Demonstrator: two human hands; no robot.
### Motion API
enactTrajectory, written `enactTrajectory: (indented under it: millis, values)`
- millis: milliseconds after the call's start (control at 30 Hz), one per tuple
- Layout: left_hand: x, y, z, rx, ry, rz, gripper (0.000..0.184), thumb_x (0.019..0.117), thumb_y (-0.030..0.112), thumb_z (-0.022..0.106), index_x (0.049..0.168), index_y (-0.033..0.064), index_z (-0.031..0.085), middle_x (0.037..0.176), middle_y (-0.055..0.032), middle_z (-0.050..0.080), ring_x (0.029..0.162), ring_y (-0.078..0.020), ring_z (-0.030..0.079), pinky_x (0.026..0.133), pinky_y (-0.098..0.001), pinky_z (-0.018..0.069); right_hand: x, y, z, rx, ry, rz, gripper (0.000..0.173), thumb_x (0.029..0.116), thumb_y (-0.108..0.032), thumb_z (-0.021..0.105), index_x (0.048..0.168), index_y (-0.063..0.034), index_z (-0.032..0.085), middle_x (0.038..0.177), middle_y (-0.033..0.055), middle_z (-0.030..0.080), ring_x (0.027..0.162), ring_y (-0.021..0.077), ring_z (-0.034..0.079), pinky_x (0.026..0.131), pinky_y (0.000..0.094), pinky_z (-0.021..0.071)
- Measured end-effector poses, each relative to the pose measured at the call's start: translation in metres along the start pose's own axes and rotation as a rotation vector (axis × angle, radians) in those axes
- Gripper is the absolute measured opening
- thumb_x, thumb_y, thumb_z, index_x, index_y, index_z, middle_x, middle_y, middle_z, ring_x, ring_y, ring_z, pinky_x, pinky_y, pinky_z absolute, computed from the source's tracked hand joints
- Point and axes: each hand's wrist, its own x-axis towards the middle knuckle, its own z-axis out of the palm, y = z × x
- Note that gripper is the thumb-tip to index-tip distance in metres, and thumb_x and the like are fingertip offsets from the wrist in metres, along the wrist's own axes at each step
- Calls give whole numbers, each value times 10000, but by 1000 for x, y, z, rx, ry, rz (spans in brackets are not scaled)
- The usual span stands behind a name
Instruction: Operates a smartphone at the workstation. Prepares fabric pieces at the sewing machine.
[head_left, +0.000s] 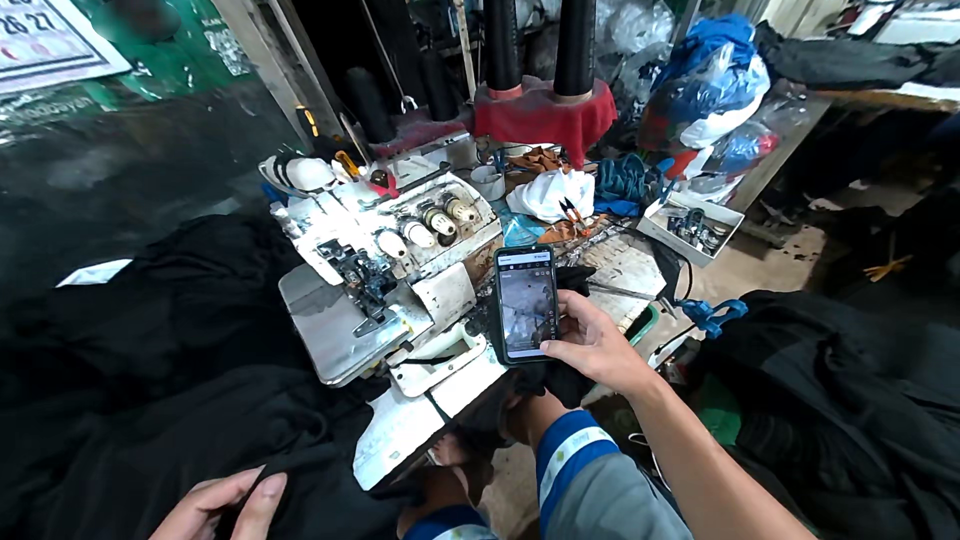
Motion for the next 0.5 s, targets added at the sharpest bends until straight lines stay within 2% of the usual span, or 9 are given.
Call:
enactTrajectory:
  millis: [133, 200, 267, 367, 500]
  values:
    - [0, -1, 0, -7, -3, 5, 106, 936, 52, 712, 1012, -23, 709, 922, -116, 697, 803, -212, 668, 722, -375, 585, 1, -2, 4, -24, 61, 20, 526, 877, -94, 702, 1364, -251, 582, 1102, 35, 687, 831, 210, 700, 642, 367, 623]
    - [0, -1, -1, -8, -2, 2, 114, 932, 56, 719, 1015, -21, 712, 922, -118, 698, 802, -215, 668, 721, -375, 585, 1, 1, 5, -12, 93, 31, 394, 961, -189, 667, 1346, -248, 604, 1077, 39, 694, 800, 205, 687, 620, 364, 603]
    - [0, 0, -1, -10, 0, -6, 117, 931, 57, 722, 1018, -20, 715, 927, -119, 698, 811, -218, 670, 733, -382, 589, -1, 5, 4, 38, 95, 49, 325, 1037, -319, 589, 1355, -252, 606, 1075, 50, 705, 825, 208, 692, 636, 376, 599]
    - [0, 2, 0, -9, 3, -7, 112, 932, 54, 718, 1013, -23, 716, 923, -117, 696, 805, -214, 668, 733, -379, 588, -3, 7, 2, 93, 100, 109, 382, 1064, -487, 486, 1366, -286, 607, 1095, 51, 712, 866, 209, 704, 668, 394, 602]
    - [0, 0, 0, -8, 0, -1, 111, 934, 54, 715, 1009, -28, 712, 922, -117, 693, 796, -210, 664, 724, -373, 585, -4, 8, 2, 95, 115, 125, 441, 1056, -559, 441, 1380, -307, 601, 1092, 59, 714, 863, 213, 708, 682, 402, 602]
